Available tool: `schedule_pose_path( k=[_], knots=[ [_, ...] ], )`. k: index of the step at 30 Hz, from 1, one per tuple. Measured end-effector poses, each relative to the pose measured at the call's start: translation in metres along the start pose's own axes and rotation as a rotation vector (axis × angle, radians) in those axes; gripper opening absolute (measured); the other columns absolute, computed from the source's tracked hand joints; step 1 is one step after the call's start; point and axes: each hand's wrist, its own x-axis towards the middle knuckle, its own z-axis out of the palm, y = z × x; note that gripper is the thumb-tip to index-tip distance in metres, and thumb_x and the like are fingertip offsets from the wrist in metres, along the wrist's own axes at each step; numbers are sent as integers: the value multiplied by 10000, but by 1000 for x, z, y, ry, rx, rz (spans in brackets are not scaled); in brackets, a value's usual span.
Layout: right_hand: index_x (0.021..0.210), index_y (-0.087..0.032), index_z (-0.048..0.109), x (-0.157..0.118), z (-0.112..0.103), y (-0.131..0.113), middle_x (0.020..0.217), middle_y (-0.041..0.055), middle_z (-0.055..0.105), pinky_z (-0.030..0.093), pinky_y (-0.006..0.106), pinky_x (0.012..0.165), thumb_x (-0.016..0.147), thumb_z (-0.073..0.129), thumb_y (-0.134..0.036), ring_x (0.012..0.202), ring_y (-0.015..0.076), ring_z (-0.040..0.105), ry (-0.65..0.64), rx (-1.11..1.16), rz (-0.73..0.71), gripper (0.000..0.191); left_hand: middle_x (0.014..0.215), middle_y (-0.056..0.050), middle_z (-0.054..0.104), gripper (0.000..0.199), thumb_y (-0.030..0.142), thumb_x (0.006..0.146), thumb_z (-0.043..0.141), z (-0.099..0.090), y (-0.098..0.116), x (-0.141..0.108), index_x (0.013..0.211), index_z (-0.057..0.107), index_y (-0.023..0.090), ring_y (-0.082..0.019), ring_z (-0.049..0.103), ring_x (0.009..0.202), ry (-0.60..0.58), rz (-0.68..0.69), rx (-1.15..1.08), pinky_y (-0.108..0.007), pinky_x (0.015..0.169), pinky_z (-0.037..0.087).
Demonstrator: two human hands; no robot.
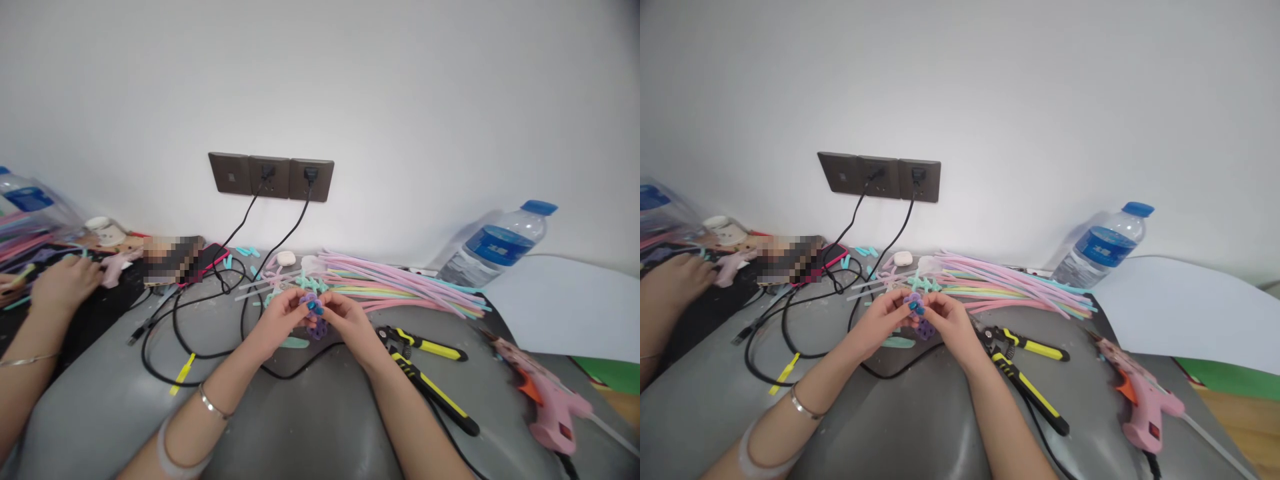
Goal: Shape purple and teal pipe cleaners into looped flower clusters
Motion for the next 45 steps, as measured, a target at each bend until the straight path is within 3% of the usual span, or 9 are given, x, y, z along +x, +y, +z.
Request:
schedule_pose_path(
  k=[14, 17, 25, 29, 32, 37, 45],
  knots=[
    [869, -165, 707, -7, -6, -7, 725, 12, 631, 394, 252, 624, 714, 799, -430, 618, 118, 519, -222, 233, 258, 320, 819, -35, 654, 320, 396, 774, 728, -9, 11, -6, 947, 672, 133, -113, 620, 657, -226, -66, 69, -260, 674, 559],
    [811, -165, 700, -8, -7, -10, 714, 15, 633, 388, 248, 608, 705, 808, -423, 606, 113, 511, -254, 249, 291, 299, 831, -46, 657, 319, 388, 786, 720, -11, 9, -6, 971, 678, 130, -115, 624, 677, -263, -87, 75, -261, 688, 565],
    [764, -165, 692, -5, -9, -5, 650, -17, 597, 329, 229, 548, 679, 817, -443, 552, 89, 462, -100, 160, 261, 317, 813, -15, 637, 308, 402, 759, 735, -10, 11, -3, 904, 641, 146, -116, 624, 660, -179, -79, 115, -287, 690, 571],
    [747, -156, 688, -5, -7, -6, 621, -26, 556, 280, 240, 535, 687, 803, -469, 532, 82, 396, -135, 127, 281, 339, 807, -25, 649, 306, 402, 760, 728, -11, 11, -3, 913, 668, 144, -125, 619, 660, -199, -99, 154, -294, 679, 562],
    [730, -162, 665, -5, -5, -7, 622, -29, 539, 282, 240, 543, 667, 811, -486, 538, 85, 387, -138, 179, 285, 360, 830, -36, 664, 329, 387, 721, 768, -12, 8, -3, 922, 675, 143, -136, 632, 685, -197, -122, 87, -306, 693, 559],
    [697, -181, 595, -4, -3, -6, 598, -50, 481, 285, 236, 542, 660, 824, -447, 541, 92, 368, -16, 225, 214, 353, 818, -33, 659, 399, 382, 615, 848, -10, 4, -1, 874, 673, 135, -115, 625, 670, -174, -193, -86, -285, 691, 542],
    [709, -190, 577, -5, -4, -7, 625, -44, 490, 310, 242, 561, 705, 792, -452, 565, 104, 395, -53, 228, 188, 339, 628, 16, 557, 312, 383, 711, 786, -1, 1, -2, 834, 658, 127, -75, 521, 532, -160, -252, -227, -219, 530, 523]
  ],
)
